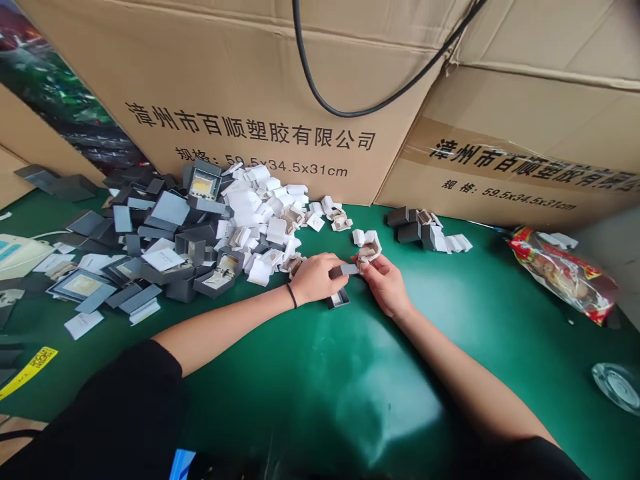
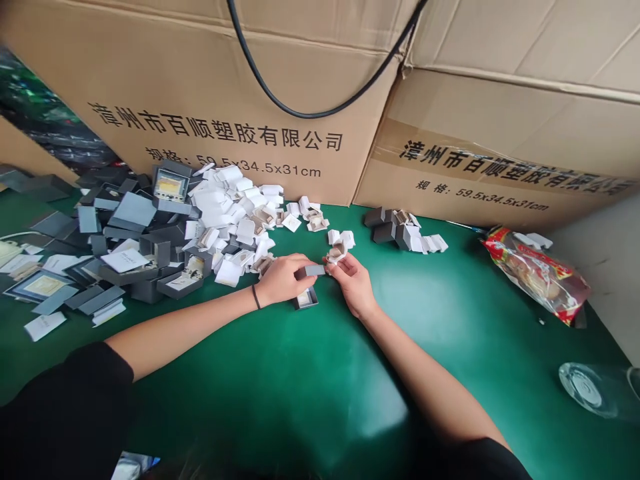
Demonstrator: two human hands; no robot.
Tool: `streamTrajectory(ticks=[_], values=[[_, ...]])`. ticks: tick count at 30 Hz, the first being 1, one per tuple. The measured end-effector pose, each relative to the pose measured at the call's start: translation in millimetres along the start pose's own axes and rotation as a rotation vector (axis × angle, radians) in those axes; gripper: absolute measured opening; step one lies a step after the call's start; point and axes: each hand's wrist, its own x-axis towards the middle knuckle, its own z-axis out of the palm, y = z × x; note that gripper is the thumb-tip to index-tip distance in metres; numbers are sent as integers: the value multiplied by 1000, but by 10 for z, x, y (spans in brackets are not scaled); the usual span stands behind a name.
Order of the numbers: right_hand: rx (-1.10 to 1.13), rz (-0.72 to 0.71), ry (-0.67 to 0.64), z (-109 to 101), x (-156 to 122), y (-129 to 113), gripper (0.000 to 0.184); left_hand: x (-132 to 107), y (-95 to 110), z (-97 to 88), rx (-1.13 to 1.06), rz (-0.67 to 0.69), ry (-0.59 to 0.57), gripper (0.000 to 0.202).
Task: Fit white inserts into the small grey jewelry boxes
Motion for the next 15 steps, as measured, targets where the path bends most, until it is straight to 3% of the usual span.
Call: streamTrajectory(ticks=[3, 8, 11, 15], values=[[-28, -2, -16, -2, -2, 15, 34, 30, -7, -2, 102, 22, -46, 22], [-97, -75, 47, -3, -18, 32, 44, 82, -55, 39, 141, 30, 45, 14], [-157, -121, 61, -20, -27, 57, 47, 65, -78, 36, 125, 33, 56, 29], [-254, -167, 12, -42, -28, 119, 45, 21, -98, -37, 66, 46, -21, 52]])
